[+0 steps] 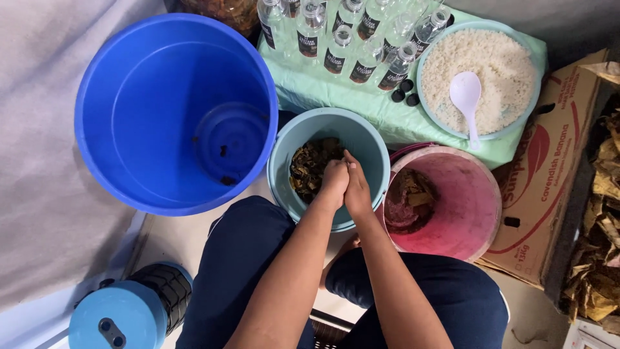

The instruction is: Preparing and mixing materials for charcoal briquettes by crumbling dried leaves and combining them with a binder paste in a bucket.

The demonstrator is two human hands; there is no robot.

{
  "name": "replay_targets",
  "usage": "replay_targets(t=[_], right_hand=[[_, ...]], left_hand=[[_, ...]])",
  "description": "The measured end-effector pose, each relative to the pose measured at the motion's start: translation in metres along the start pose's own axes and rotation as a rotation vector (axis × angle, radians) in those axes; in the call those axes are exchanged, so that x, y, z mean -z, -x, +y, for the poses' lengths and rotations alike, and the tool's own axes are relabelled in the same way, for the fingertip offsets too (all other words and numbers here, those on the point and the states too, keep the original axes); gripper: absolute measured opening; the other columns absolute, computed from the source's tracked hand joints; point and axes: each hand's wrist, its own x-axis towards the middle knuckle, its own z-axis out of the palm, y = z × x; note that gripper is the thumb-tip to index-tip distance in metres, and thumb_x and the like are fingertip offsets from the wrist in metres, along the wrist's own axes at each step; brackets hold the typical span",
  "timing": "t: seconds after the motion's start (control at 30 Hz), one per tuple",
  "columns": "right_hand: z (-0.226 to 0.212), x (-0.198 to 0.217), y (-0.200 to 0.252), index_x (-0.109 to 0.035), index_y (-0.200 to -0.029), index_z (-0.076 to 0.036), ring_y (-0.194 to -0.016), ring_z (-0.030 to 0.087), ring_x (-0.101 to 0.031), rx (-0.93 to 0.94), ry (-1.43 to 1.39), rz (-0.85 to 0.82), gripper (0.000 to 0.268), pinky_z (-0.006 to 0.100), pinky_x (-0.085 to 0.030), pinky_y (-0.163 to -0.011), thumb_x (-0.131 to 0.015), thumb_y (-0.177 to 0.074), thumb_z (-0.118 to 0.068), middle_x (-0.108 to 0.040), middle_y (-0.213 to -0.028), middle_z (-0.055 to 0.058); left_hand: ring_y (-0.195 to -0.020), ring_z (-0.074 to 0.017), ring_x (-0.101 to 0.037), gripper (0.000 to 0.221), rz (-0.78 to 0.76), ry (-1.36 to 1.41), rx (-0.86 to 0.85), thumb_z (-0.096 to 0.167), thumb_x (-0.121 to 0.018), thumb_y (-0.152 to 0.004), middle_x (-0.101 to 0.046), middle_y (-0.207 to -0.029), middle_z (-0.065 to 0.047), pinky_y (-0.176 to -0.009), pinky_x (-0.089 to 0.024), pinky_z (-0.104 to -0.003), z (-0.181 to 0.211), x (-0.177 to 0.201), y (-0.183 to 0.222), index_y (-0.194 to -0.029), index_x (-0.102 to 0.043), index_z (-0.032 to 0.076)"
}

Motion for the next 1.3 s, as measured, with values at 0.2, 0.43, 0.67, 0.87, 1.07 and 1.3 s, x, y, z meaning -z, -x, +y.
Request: replay_targets(t=[0.2, 0.43, 0.67, 0.87, 1.07, 1.3], right_hand=[[-0.030, 0.000, 0.005, -0.032, -0.162, -0.033, -0.145, 0.044, -0.043, -0.318, -0.013, 0.198, 0.053, 0.053, -0.031, -0.125, -0.042, -0.110, -0.039, -0.049, -0.155, 0.023], [-0.004, -0.009, 0.008, -0.043, -0.158, -0.015, -0.144, 0.028, -0.048, -0.344, -0.733, 0.112, 0.054, 0.047, -0.037, -0.122, -0.042, -0.111, -0.042, -0.047, -0.159, 0.014], [-0.001, -0.011, 0.004, -0.068, -0.129, -0.002, -0.093, 0.021, -0.067, -0.240, -0.514, 0.291, 0.030, 0.038, -0.057, -0.087, -0.048, -0.110, -0.014, -0.072, -0.106, 0.017], [-0.005, -0.008, 0.003, -0.074, -0.091, -0.011, -0.069, 0.019, -0.062, -0.337, -0.236, 0.441, 0.033, 0.035, -0.052, -0.061, -0.060, -0.105, -0.037, -0.069, -0.079, 0.009], [-0.011, -0.009, -0.001, -0.066, -0.061, -0.014, -0.052, 0.014, -0.047, -0.298, -0.101, 0.370, 0.044, 0.032, -0.043, -0.049, -0.058, -0.101, -0.032, -0.056, -0.055, 0.005], [0.022, -0.002, -0.011, -0.048, -0.134, -0.011, -0.106, 0.032, -0.065, -0.286, 0.048, 0.036, 0.032, 0.055, -0.052, -0.094, -0.036, -0.104, -0.009, -0.067, -0.109, 0.018]], left_hand=[[-0.136, -0.0376, -0.056, 0.054, 0.037, 0.027, -0.006, 0.040, -0.044, -0.109, -0.059, -0.143, -0.023, -0.107, -0.050, -0.052, -0.015, -0.007, -0.001, -0.142, -0.060, 0.000], [-0.137, -0.0372, -0.054, 0.054, 0.071, 0.043, -0.012, 0.040, -0.044, -0.109, -0.058, -0.145, -0.022, -0.109, -0.049, -0.053, -0.008, -0.006, -0.017, -0.143, -0.058, 0.001], [-0.139, -0.0367, -0.052, 0.053, 0.111, 0.062, -0.018, 0.039, -0.044, -0.109, -0.056, -0.146, -0.020, -0.111, -0.047, -0.053, -0.015, -0.002, -0.022, -0.145, -0.056, 0.004], [-0.140, -0.0363, -0.051, 0.052, 0.147, 0.070, -0.015, 0.039, -0.044, -0.109, -0.055, -0.147, -0.019, -0.112, -0.045, -0.054, -0.023, -0.012, -0.027, -0.147, -0.055, 0.005], [-0.141, -0.0359, -0.049, 0.052, 0.179, 0.070, -0.033, 0.039, -0.044, -0.109, -0.053, -0.149, -0.018, -0.114, -0.043, -0.055, -0.021, -0.004, -0.039, -0.149, -0.053, 0.007], [-0.143, -0.0354, -0.047, 0.052, 0.216, 0.061, -0.058, 0.039, -0.043, -0.109, -0.051, -0.150, -0.016, -0.115, -0.041, -0.055, -0.038, 0.004, -0.045, -0.151, -0.051, 0.009]])
